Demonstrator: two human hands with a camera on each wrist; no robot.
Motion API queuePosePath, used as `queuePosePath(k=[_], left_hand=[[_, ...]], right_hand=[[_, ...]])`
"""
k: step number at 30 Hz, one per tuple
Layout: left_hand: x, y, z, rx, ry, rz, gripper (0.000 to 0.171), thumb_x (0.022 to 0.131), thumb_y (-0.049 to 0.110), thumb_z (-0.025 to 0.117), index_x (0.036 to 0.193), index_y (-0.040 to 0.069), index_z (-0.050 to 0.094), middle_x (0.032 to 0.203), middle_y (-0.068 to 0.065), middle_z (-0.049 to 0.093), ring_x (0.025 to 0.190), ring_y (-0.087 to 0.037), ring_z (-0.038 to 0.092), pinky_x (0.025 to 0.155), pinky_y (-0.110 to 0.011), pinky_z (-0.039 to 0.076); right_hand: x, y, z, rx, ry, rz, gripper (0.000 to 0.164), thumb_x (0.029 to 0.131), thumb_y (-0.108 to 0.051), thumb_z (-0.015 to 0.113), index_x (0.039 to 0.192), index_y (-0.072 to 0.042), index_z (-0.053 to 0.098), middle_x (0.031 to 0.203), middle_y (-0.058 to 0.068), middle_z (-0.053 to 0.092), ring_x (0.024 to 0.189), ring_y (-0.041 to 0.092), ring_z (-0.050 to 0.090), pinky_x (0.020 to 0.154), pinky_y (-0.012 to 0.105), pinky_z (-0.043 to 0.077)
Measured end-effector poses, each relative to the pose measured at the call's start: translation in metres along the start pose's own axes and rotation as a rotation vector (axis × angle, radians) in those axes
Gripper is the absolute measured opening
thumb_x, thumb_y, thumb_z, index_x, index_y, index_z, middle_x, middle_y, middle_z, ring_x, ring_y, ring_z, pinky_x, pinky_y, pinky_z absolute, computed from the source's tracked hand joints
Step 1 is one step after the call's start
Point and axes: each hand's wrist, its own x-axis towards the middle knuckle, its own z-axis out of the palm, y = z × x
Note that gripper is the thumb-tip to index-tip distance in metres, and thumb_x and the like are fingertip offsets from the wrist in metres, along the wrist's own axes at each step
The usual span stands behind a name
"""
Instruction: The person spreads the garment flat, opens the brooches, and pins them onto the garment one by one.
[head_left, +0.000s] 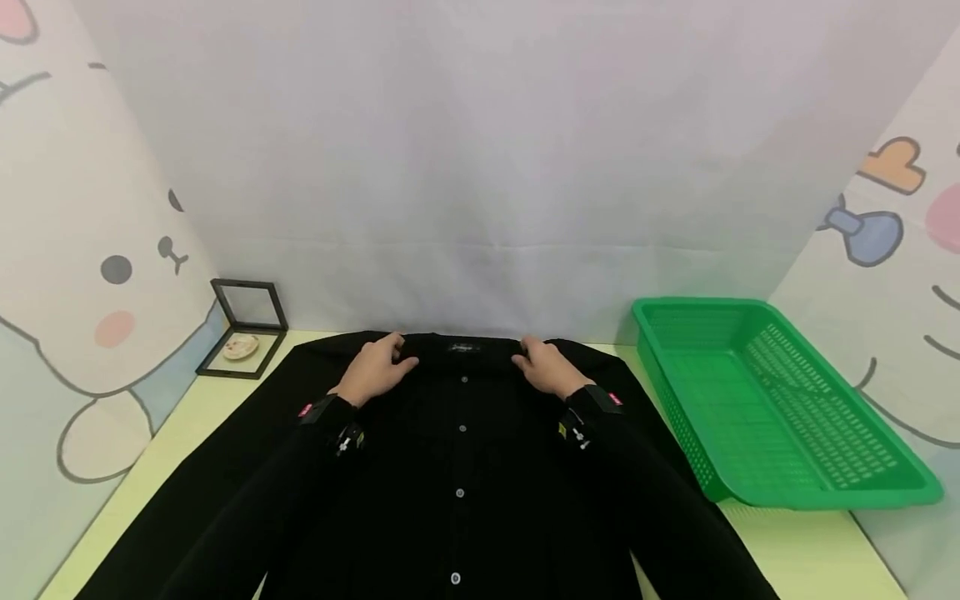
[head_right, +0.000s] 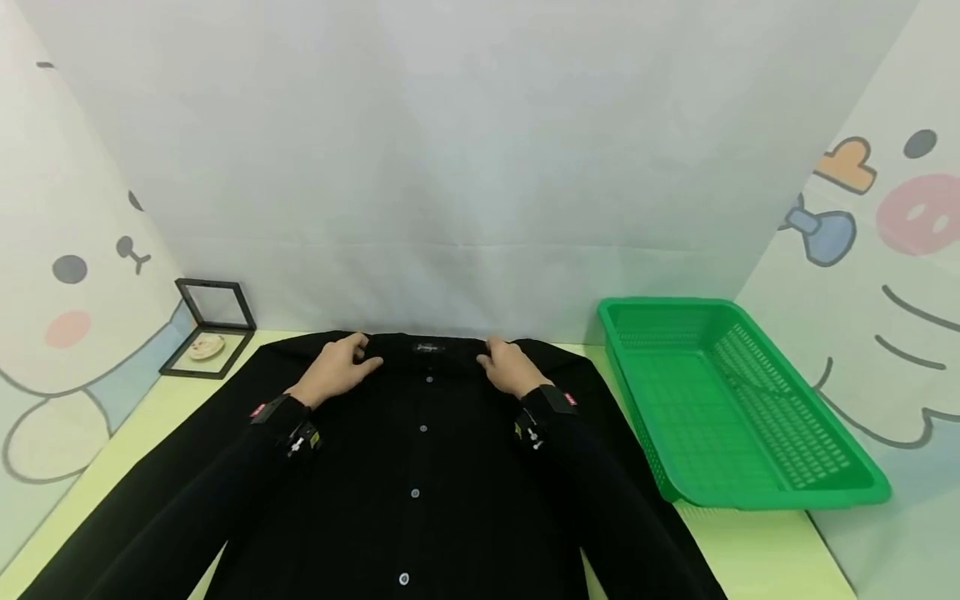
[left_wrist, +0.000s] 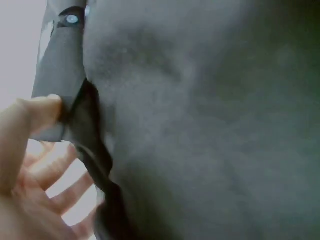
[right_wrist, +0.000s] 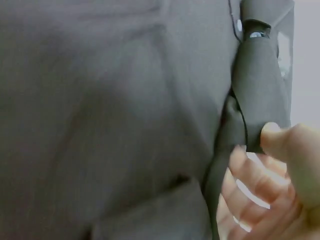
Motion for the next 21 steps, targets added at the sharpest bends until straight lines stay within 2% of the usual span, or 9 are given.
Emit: queuePosePath(k=[1,3,5,8,11,13,15,18,21], left_hand=[[0.001,0.001,0.001,0.017,0.007,-0.031,0.045,0.106,0.027,0.061,0.139,-0.004,0.055,0.118,-0.024,0.067,0.103,-0.035,0.067,0.086,-0.044,0.055],[0.001,0.005,0.005,0.076,0.033,-0.071,0.048,0.105,0.028,0.062,0.139,-0.006,0.053,0.104,-0.024,0.069,0.088,-0.035,0.067,0.074,-0.044,0.053],[0.001,0.011,0.009,0.146,0.080,-0.082,0.051,0.104,0.028,0.064,0.140,-0.007,0.051,0.104,-0.025,0.067,0.085,-0.037,0.065,0.070,-0.045,0.052],[-0.002,0.019,0.015,0.255,0.146,-0.009,0.045,0.102,0.021,0.067,0.136,-0.006,0.052,0.117,-0.028,0.061,0.098,-0.043,0.062,0.077,-0.049,0.053],[-0.004,0.025,0.020,0.341,0.160,0.098,0.035,0.101,0.017,0.069,0.130,0.000,0.061,0.133,-0.026,0.056,0.118,-0.045,0.057,0.092,-0.052,0.053],[-0.003,0.029,0.021,0.354,0.084,0.139,0.035,0.102,0.020,0.067,0.133,0.003,0.063,0.140,-0.025,0.055,0.128,-0.044,0.054,0.102,-0.053,0.050],[-0.001,0.033,0.023,0.328,-0.036,0.131,0.044,0.104,0.027,0.065,0.142,0.005,0.059,0.148,-0.024,0.052,0.138,-0.044,0.048,0.112,-0.055,0.045],[0.003,0.037,0.025,0.286,-0.225,0.053,0.058,0.106,0.035,0.059,0.156,0.009,0.045,0.163,-0.024,0.036,0.153,-0.045,0.030,0.124,-0.060,0.028],[0.006,0.040,0.027,0.278,-0.320,-0.005,0.063,0.107,0.039,0.056,0.161,0.011,0.037,0.169,-0.023,0.024,0.157,-0.045,0.016,0.127,-0.062,0.017]], right_hand=[[0.002,-0.001,0.002,-0.006,0.023,0.013,0.021,0.112,-0.017,0.047,0.122,0.001,0.046,0.098,0.017,0.056,0.081,0.025,0.053,0.074,0.039,0.041],[0.003,-0.001,0.007,-0.017,0.075,0.024,0.023,0.111,-0.018,0.049,0.125,0.001,0.046,0.099,0.017,0.059,0.081,0.026,0.056,0.073,0.039,0.043],[0.002,-0.001,0.012,-0.035,0.122,0.017,0.022,0.110,-0.016,0.052,0.125,0.000,0.049,0.100,0.016,0.062,0.083,0.026,0.060,0.074,0.039,0.046],[-0.002,-0.001,0.016,-0.098,0.160,-0.045,0.019,0.109,-0.013,0.054,0.123,-0.001,0.056,0.108,0.018,0.063,0.095,0.030,0.062,0.083,0.042,0.050],[-0.006,-0.002,0.020,-0.203,0.176,-0.125,0.024,0.107,-0.012,0.056,0.127,-0.002,0.064,0.128,0.022,0.059,0.121,0.038,0.057,0.105,0.049,0.047],[-0.007,-0.002,0.023,-0.247,0.178,-0.162,0.029,0.107,-0.014,0.057,0.134,-0.005,0.063,0.142,0.023,0.054,0.135,0.043,0.048,0.114,0.056,0.041],[-0.005,-0.004,0.026,-0.279,0.142,-0.181,0.035,0.107,-0.017,0.058,0.141,-0.008,0.061,0.151,0.022,0.049,0.142,0.046,0.043,0.117,0.060,0.037],[-0.001,-0.005,0.032,-0.295,0.062,-0.180,0.044,0.109,-0.026,0.056,0.151,-0.015,0.052,0.160,0.019,0.041,0.146,0.047,0.038,0.116,0.064,0.036],[0.002,-0.012,0.033,-0.305,-0.034,-0.118,0.052,0.109,-0.031,0.055,0.157,-0.017,0.044,0.166,0.017,0.032,0.150,0.047,0.033,0.120,0.063,0.031]])
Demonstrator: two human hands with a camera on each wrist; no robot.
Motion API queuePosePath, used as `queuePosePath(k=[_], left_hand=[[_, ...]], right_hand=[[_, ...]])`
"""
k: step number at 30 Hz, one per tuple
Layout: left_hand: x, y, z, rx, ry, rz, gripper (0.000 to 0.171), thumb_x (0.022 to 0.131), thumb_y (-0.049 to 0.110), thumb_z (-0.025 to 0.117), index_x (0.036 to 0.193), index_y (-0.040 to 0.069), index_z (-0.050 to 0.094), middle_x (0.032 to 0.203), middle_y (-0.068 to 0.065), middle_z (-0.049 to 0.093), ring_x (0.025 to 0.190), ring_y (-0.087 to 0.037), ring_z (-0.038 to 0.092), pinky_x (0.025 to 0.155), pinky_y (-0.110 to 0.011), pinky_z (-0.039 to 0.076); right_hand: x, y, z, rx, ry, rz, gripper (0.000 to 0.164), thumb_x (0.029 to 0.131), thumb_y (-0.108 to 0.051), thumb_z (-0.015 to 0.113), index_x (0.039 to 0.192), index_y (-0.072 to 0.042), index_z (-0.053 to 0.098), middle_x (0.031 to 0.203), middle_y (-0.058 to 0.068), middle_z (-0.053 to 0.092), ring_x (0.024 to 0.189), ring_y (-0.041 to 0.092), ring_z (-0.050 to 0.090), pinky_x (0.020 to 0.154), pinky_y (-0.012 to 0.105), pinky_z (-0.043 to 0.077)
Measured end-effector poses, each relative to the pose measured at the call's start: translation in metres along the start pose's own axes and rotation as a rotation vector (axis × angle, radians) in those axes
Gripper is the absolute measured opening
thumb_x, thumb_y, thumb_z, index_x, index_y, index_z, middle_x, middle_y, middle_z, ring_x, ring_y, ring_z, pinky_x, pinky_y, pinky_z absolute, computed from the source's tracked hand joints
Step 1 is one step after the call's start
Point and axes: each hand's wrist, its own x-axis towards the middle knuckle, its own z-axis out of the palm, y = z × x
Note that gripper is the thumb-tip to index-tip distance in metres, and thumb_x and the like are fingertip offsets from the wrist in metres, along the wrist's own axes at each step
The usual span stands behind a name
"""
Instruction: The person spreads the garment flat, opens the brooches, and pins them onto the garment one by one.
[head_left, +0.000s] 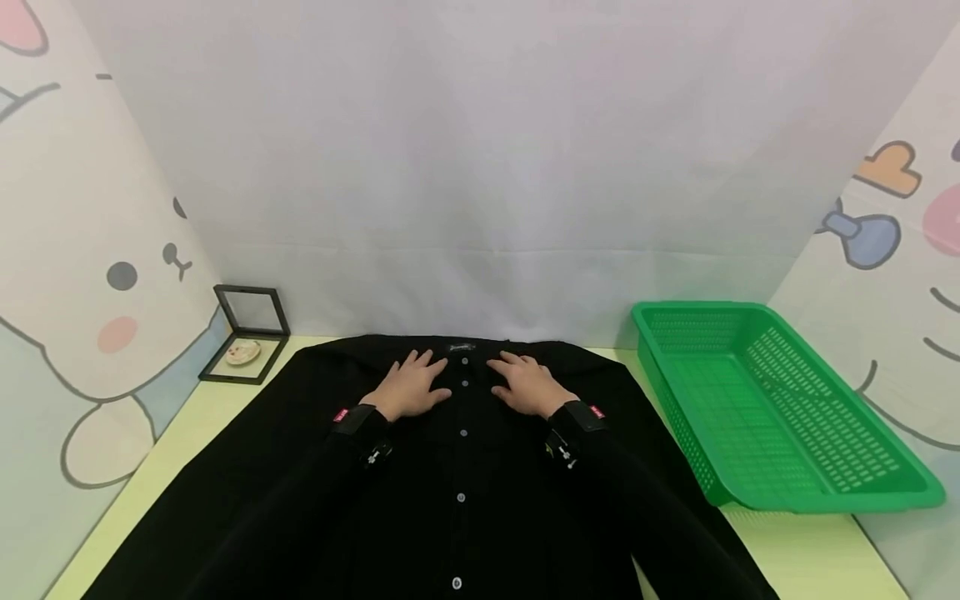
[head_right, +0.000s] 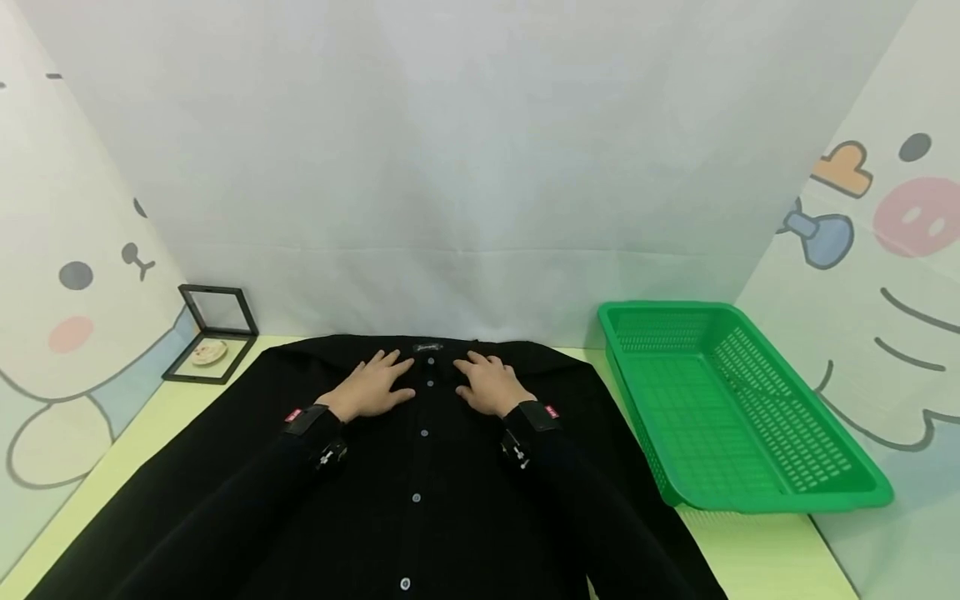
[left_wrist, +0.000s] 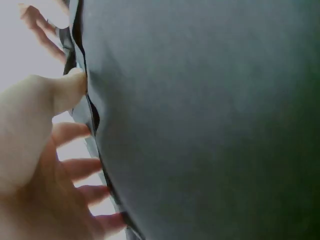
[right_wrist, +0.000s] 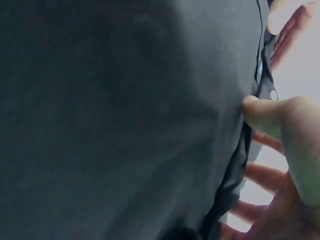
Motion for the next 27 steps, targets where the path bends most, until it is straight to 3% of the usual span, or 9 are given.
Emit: queuePosePath(k=[3,12,16,20,22,24,27], left_hand=[[-0.001,0.003,0.000,0.005,-0.023,-0.004,0.065,0.107,0.041,0.056,0.161,0.011,0.035,0.170,-0.022,0.020,0.158,-0.045,0.013,0.127,-0.063,0.014],[-0.002,0.010,0.000,0.015,-0.063,-0.019,0.064,0.107,0.045,0.053,0.162,0.018,0.035,0.171,-0.024,0.009,0.157,-0.049,0.007,0.127,-0.065,0.012],[-0.003,0.006,0.003,-0.003,-0.063,-0.024,0.064,0.108,0.045,0.051,0.163,0.016,0.033,0.171,-0.025,0.007,0.157,-0.050,0.004,0.127,-0.065,0.010],[-0.022,-0.009,-0.004,-0.043,-0.036,-0.029,0.067,0.108,0.043,0.052,0.162,0.010,0.031,0.170,-0.028,0.009,0.157,-0.051,0.005,0.125,-0.069,0.011],[-0.036,-0.024,-0.009,-0.043,0.008,-0.020,0.067,0.108,0.041,0.053,0.161,0.006,0.032,0.168,-0.031,0.011,0.155,-0.054,0.007,0.123,-0.071,0.012],[-0.050,-0.042,-0.013,-0.062,0.105,0.020,0.062,0.108,0.036,0.055,0.158,0.003,0.038,0.166,-0.033,0.018,0.154,-0.055,0.012,0.123,-0.071,0.015],[-0.070,-0.067,-0.017,-0.135,0.370,0.079,0.045,0.108,0.024,0.057,0.146,0.000,0.053,0.158,-0.030,0.040,0.149,-0.051,0.032,0.122,-0.064,0.028]], right_hand=[[-0.003,-0.010,-0.005,-0.021,-0.064,0.056,0.056,0.108,-0.030,0.058,0.159,-0.015,0.041,0.169,0.018,0.027,0.153,0.047,0.028,0.123,0.061,0.027],[-0.014,-0.023,-0.009,-0.174,-0.075,0.064,0.053,0.107,-0.039,0.057,0.157,-0.023,0.046,0.164,0.020,0.032,0.147,0.046,0.036,0.118,0.059,0.036],[-0.017,-0.025,-0.006,-0.155,-0.069,0.069,0.053,0.106,-0.040,0.059,0.154,-0.021,0.049,0.163,0.019,0.034,0.147,0.046,0.036,0.118,0.060,0.035],[-0.028,-0.020,-0.009,-0.090,-0.076,0.077,0.053,0.105,-0.035,0.062,0.152,-0.015,0.051,0.164,0.023,0.032,0.150,0.049,0.031,0.120,0.062,0.033],[-0.038,-0.012,-0.013,-0.052,-0.065,0.092,0.054,0.105,-0.033,0.063,0.153,-0.011,0.049,0.164,0.026,0.029,0.151,0.051,0.026,0.120,0.064,0.032],[-0.049,-0.001,-0.019,-0.001,-0.036,0.114,0.057,0.105,-0.030,0.062,0.154,-0.007,0.045,0.164,0.030,0.026,0.152,0.054,0.022,0.121,0.065,0.029],[-0.067,0.018,-0.027,0.078,0.024,0.159,0.060,0.107,-0.026,0.059,0.158,-0.002,0.036,0.164,0.035,0.022,0.152,0.056,0.016,0.121,0.067,0.026]])
